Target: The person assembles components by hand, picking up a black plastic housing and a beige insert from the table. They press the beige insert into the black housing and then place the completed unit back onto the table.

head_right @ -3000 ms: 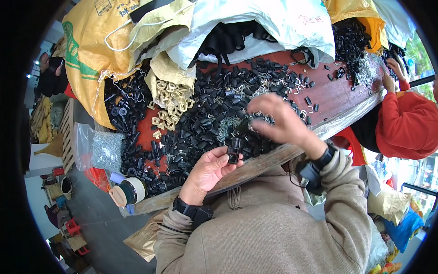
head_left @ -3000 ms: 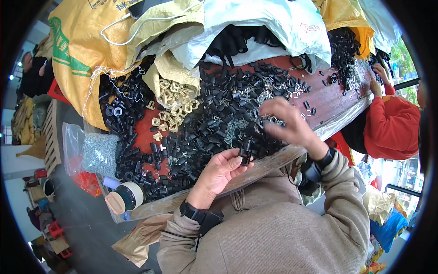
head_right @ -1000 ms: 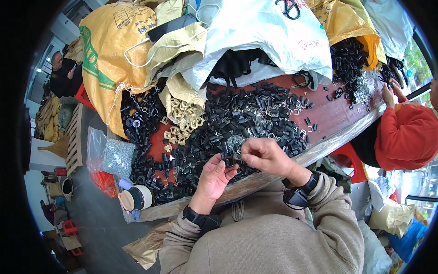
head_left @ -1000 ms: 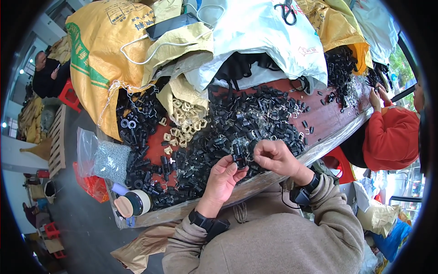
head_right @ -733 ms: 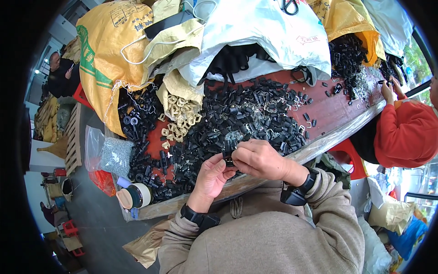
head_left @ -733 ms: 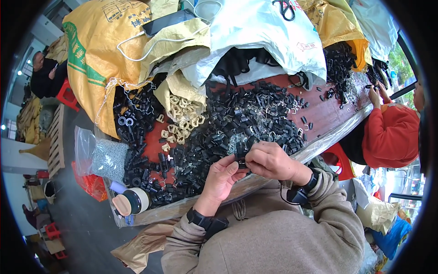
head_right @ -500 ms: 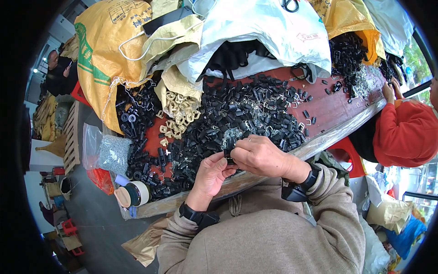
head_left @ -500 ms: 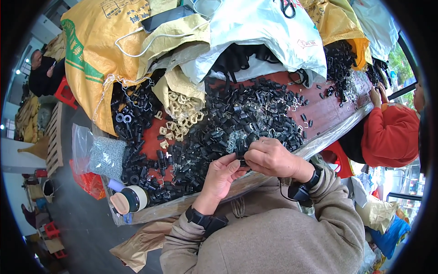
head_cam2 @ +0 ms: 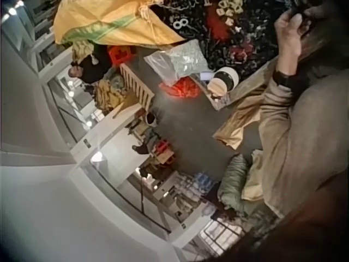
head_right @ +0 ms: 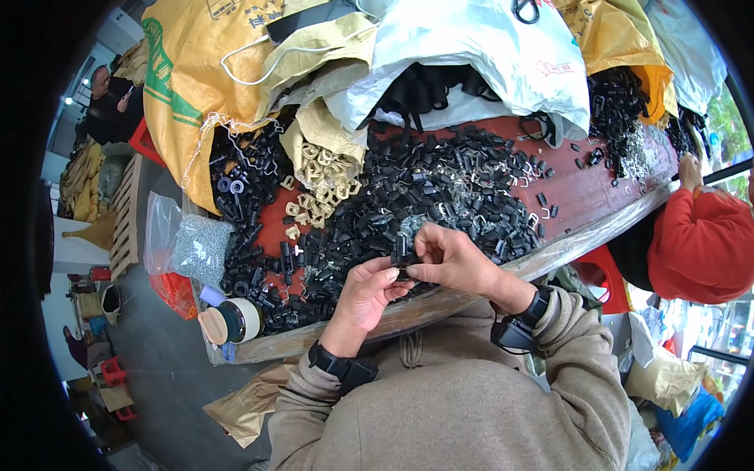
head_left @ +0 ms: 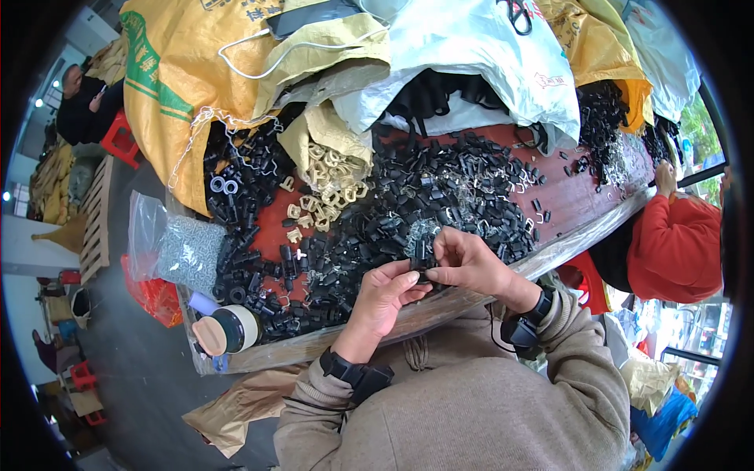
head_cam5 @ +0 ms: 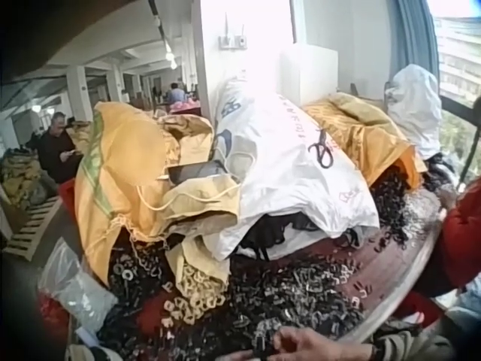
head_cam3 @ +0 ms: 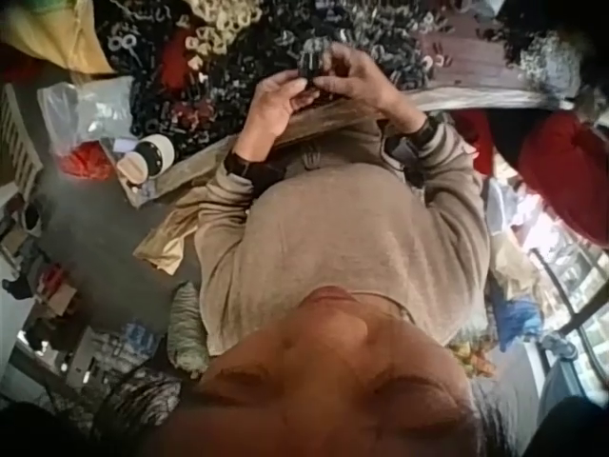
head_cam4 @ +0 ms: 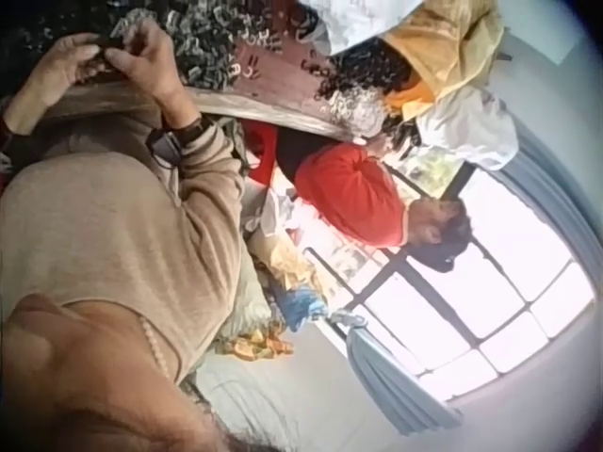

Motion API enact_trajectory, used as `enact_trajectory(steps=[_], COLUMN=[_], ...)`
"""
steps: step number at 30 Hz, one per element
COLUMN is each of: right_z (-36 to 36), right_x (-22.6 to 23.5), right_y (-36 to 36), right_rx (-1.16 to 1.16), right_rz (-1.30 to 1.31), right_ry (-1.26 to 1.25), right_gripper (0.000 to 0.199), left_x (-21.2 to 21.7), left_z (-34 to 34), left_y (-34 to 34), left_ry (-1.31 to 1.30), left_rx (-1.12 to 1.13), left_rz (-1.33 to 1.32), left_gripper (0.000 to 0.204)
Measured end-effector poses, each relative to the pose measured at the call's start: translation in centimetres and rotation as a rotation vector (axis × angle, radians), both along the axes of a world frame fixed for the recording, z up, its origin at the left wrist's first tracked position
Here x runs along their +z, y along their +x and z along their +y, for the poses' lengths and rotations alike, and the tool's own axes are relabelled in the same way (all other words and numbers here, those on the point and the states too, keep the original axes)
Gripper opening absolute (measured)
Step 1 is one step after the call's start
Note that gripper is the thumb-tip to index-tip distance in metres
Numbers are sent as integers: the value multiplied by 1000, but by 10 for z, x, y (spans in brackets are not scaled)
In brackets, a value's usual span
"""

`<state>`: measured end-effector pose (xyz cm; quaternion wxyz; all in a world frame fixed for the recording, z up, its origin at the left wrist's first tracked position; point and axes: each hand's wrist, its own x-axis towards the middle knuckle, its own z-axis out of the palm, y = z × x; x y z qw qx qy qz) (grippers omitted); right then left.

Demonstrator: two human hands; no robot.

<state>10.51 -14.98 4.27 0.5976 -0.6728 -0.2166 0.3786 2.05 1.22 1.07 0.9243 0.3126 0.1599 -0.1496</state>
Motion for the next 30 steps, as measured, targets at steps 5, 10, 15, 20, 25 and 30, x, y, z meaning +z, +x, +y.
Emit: enact_trajectory(steps=[5, 10, 15, 20, 25, 30], right_z=[-5, 6, 5, -2, 18, 31], right_x=[-19, -19, -21, -27, -18, -5], right_y=[7, 13, 12, 25, 29, 23], right_rx=[31, 73, 141, 37, -60, -36], right_rz=[35, -25, -146, -56, 30, -9], right_ry=[78, 48, -6, 35, 211, 318], right_gripper=[17, 14, 12, 11, 13, 18], left_x=[-5, 16, 1, 8, 7, 10], left_z=[50, 60, 64, 69, 57, 37], left_y=[19, 65, 85, 62, 37, 29], left_ry=[1051, 1707, 2064, 1045, -60, -323], left_rx=[246, 95, 106, 216, 205, 110], left_rz=[-167, -291, -389, -330, -231, -147], left_gripper=[23, 26, 25, 22, 29, 30])
